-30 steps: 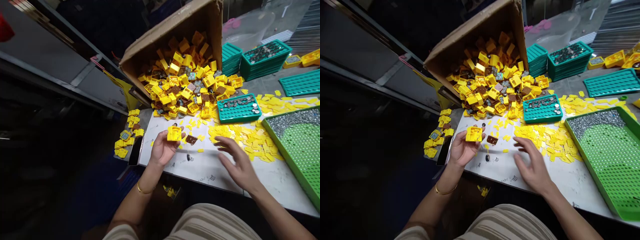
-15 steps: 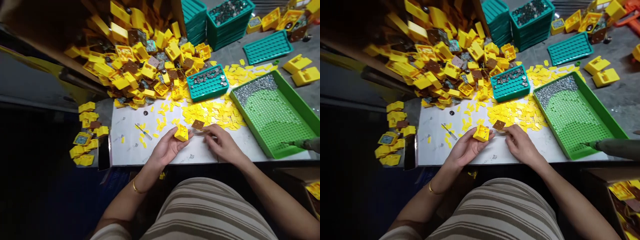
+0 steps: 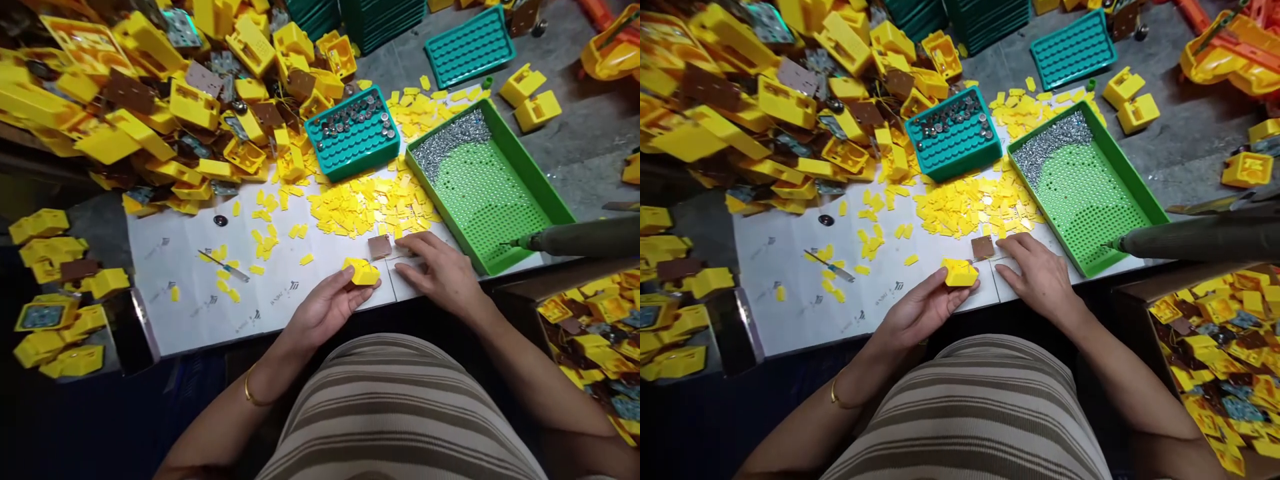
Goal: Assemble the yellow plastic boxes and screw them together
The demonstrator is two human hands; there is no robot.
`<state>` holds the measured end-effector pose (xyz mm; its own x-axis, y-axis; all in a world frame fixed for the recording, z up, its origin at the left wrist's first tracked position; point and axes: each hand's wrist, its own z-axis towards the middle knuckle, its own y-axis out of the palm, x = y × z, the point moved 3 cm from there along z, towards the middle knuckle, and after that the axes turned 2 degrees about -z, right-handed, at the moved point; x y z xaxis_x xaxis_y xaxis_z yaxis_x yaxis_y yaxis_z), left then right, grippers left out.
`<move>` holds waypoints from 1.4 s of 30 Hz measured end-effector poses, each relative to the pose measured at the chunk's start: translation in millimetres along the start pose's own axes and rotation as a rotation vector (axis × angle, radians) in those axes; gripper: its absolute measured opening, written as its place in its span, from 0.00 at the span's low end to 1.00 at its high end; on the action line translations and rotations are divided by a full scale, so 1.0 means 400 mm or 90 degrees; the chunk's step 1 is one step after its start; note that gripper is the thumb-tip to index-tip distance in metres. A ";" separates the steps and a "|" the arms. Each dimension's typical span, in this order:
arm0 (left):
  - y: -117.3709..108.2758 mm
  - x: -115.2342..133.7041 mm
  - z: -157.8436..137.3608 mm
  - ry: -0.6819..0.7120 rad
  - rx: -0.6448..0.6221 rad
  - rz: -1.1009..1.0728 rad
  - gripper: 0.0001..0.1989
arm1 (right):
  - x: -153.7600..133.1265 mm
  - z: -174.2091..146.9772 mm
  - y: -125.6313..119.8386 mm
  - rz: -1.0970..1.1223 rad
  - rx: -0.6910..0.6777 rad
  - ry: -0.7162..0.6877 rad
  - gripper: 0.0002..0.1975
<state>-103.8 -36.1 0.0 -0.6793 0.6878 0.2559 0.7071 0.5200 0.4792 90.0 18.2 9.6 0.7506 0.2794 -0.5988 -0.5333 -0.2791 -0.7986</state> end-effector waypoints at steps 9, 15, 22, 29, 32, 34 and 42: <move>-0.007 -0.012 0.007 -0.036 -0.074 0.027 0.07 | 0.031 -0.011 -0.013 0.005 0.091 0.016 0.13; -0.010 -0.013 0.010 -0.017 -0.085 0.035 0.07 | 0.031 0.019 -0.005 -0.096 -0.008 0.019 0.12; -0.006 -0.017 0.011 -0.008 -0.119 0.074 0.12 | 0.032 0.023 -0.014 -0.029 -0.041 0.060 0.12; -0.001 -0.022 0.010 -0.018 -0.141 0.076 0.18 | 0.033 0.003 -0.014 0.017 0.092 0.023 0.10; 0.000 -0.022 0.012 -0.011 -0.156 0.073 0.20 | 0.036 -0.002 -0.011 -0.020 0.051 0.011 0.11; 0.001 -0.023 0.014 -0.006 -0.171 0.067 0.21 | 0.038 0.002 -0.009 -0.043 0.026 0.016 0.10; 0.015 -0.029 0.015 0.037 -0.159 0.095 0.24 | 0.048 0.022 -0.014 0.006 0.000 0.071 0.09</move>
<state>-90.4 -38.1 -5.3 -0.5864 0.7135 0.3836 0.7347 0.2689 0.6229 103.9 33.4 2.2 0.7844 0.1721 -0.5959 -0.5404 -0.2818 -0.7928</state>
